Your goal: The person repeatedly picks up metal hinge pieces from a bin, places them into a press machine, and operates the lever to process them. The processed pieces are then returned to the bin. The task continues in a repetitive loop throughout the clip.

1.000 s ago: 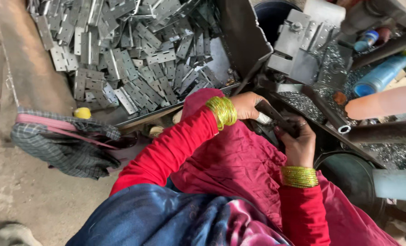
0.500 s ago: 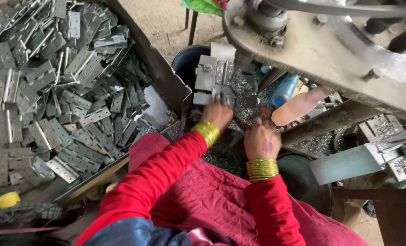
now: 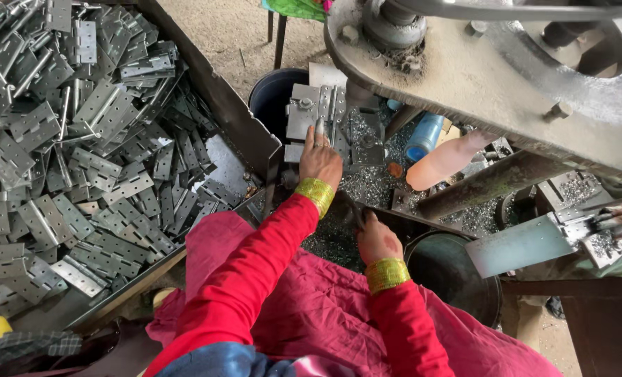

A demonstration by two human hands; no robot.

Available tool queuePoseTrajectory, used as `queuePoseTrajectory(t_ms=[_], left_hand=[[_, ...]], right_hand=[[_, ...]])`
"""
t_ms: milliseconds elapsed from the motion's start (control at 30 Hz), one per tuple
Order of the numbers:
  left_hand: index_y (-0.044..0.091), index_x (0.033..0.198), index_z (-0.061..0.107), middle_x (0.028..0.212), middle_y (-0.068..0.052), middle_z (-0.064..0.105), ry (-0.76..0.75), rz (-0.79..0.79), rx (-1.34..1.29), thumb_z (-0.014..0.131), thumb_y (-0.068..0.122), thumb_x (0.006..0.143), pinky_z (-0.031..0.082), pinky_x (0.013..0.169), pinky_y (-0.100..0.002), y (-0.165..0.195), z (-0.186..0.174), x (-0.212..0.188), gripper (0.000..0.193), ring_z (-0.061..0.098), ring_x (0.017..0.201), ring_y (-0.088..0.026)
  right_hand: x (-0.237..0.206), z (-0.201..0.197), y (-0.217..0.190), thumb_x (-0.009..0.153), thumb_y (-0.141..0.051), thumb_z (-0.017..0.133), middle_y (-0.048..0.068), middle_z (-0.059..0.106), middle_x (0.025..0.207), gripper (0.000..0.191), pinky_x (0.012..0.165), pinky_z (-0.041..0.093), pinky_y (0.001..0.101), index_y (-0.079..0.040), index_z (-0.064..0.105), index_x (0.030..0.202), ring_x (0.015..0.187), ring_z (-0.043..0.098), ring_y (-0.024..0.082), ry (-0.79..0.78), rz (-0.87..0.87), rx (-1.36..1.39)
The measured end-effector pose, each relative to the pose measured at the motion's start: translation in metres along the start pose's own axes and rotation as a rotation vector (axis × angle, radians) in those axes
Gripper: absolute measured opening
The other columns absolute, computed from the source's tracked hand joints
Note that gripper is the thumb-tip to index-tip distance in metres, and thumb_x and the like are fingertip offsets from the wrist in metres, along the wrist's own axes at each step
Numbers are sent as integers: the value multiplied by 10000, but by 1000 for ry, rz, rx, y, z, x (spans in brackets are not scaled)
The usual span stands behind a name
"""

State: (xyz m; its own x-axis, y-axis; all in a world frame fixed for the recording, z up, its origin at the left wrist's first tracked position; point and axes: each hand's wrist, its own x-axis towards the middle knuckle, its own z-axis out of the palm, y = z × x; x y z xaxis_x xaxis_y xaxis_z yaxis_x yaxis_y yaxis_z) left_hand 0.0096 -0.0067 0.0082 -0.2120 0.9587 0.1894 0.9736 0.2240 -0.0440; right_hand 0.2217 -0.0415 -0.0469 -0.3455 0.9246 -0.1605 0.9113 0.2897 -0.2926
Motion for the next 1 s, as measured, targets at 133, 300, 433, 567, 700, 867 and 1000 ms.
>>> queuePoseTrajectory(t_ms=[133,300,433,567,700,867,1000], left_hand=[[14,1106,768,1496,-234,528,-25,21,-49,448,236,1015,17,1282,-513,0,12,5,400,295,1536,-358],[28,1001,781,1465,-219,554,-4,24,-13,489,222,932,23,1240,-521,1,17,0,357,366,1453,-361],[39,969,797,1318,-218,667,47,25,22,514,220,963,29,1246,-533,3,12,-5,336,406,1436,-377],[38,967,799,1177,-165,747,-32,21,61,498,212,994,36,1253,-548,11,10,1,349,410,1460,-397],[35,1007,800,1233,-169,726,-69,14,-40,466,220,1010,21,1297,-535,9,14,4,383,376,1500,-377],[21,1086,775,1508,-213,497,57,-9,-116,496,249,963,14,1256,-529,-5,13,1,381,318,1498,-341],[51,1108,778,1617,-213,391,-149,-40,-79,475,201,1004,-1,1286,-493,-3,11,22,354,267,1566,-316]], right_hand=[[-8,55,29,870,-417,718,255,727,1048,505,874,545,497,-65,660,1227,1032,686,433,-27,152,274],[-13,72,35,875,-488,704,249,733,996,478,816,556,500,-76,722,1116,984,708,428,-36,188,246],[5,37,28,881,-459,661,233,738,937,428,797,564,499,-99,715,1105,940,724,420,-16,122,190],[3,36,29,880,-482,663,240,740,930,453,792,565,503,-87,702,1100,937,727,419,-55,159,212],[-23,75,28,881,-516,679,250,731,961,487,803,547,518,-80,697,1098,963,704,437,66,180,325],[-19,71,26,895,-530,681,249,718,996,503,805,538,523,-79,668,1116,1000,684,443,-61,230,293],[6,48,30,911,-451,579,206,768,922,396,771,576,496,-96,713,1025,895,754,396,23,171,403]])
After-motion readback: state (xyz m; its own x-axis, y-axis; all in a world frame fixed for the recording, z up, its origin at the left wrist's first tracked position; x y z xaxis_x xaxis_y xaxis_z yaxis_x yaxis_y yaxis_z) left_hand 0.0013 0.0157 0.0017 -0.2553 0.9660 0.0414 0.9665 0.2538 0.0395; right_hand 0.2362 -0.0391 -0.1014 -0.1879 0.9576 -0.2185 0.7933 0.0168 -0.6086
